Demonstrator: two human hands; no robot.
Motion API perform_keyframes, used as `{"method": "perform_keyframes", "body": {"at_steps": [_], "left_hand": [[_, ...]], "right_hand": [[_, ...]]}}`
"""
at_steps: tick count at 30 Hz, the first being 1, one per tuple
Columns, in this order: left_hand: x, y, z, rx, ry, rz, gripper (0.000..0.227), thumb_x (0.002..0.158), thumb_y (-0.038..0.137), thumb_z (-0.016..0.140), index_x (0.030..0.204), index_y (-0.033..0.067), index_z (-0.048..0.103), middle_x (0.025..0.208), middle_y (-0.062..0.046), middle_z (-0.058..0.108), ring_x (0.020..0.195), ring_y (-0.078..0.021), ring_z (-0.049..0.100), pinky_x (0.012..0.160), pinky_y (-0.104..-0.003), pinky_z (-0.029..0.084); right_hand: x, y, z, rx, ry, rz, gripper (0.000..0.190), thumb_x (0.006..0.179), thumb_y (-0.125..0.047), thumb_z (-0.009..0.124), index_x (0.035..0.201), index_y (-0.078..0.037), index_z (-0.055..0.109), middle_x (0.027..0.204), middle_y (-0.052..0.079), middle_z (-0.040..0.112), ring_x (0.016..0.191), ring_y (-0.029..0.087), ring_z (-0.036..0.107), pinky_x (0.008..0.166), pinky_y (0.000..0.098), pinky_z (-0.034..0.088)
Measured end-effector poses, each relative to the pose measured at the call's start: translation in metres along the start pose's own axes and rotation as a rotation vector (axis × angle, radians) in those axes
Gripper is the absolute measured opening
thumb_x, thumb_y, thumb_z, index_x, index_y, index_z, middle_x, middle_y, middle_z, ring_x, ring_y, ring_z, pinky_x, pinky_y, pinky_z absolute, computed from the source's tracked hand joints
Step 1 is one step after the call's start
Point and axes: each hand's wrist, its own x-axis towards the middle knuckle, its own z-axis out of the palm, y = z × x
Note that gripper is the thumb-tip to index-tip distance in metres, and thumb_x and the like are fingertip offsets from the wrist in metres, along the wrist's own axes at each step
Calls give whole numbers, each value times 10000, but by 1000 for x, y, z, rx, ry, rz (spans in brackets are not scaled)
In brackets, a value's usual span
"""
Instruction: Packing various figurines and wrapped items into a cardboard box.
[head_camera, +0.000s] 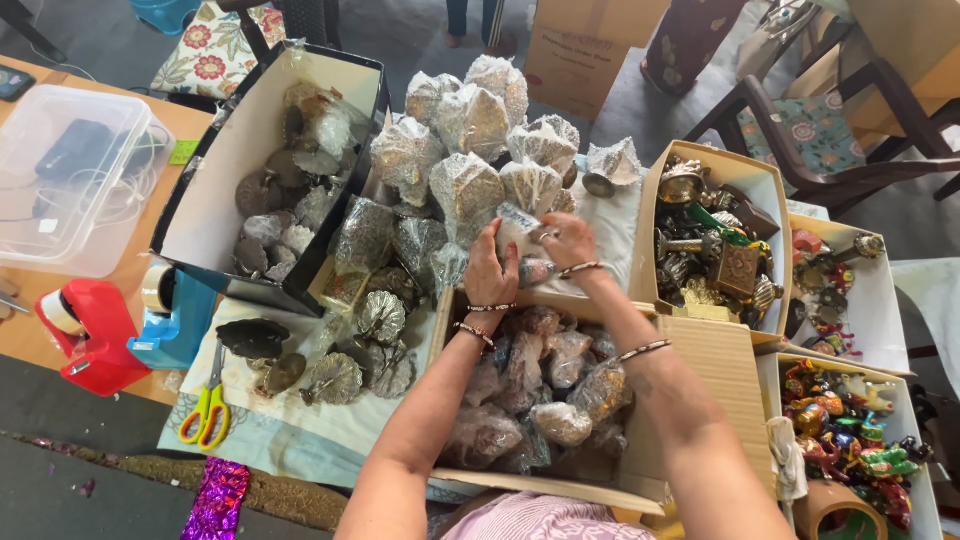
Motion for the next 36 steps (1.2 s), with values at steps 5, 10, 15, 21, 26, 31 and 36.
{"method": "perform_keyframes", "body": {"at_steps": [5,10,15,21,26,31,36], "left_hand": [[-1,-7,3,-50,52,72,496,1081,393,476,1493,116,464,1466,-176,578,1305,-367,597,1036,-452,504],[0,0,-3,-109,-12,43,527,1095,459,407,1491,115,460,1463,-167,580,1290,-346,620,1020,-437,514],[-1,-1,-3,-75,-11,57,504,1093,431,446,1486,117,477,1421,-163,607,1250,-341,644,978,-436,535],[-2,-3,-2,-93,2,76,431,1079,319,530,1458,115,504,1371,-152,638,1200,-327,661,962,-425,545],[-1,1,-9,-131,1,57,418,1060,292,556,1436,112,518,1335,-148,658,1151,-302,682,927,-416,545],[4,-3,-10,-142,40,-30,396,1056,299,570,1412,128,538,1288,-125,690,1101,-279,709,890,-405,557],[3,-2,-7,-57,34,77,386,1039,292,586,1384,120,559,1328,-149,675,1105,-308,694,887,-418,558]], "right_hand": [[-4,42,-29,36,30,-84,290,835,-37,652,1071,-120,798,1009,70,777,818,177,691,687,315,552],[-46,98,-70,775,-99,-11,338,860,36,551,1127,-60,734,887,18,732,747,109,664,657,266,554],[-134,103,-135,452,-461,112,227,924,-189,682,988,13,764,770,33,663,674,120,539,584,283,430],[-196,63,-118,-386,-878,21,394,903,-482,712,874,-97,792,793,128,743,734,294,696,696,396,538],[-203,19,-113,-634,-836,4,235,774,-384,763,885,-178,784,889,99,757,880,313,715,775,447,575],[-140,17,-121,-515,-730,-14,184,854,-336,702,968,-210,774,910,69,775,857,273,732,761,419,581],[-57,-8,-86,-316,-459,103,322,936,-393,707,1192,-196,714,1208,32,744,1080,194,709,895,362,557]]}}
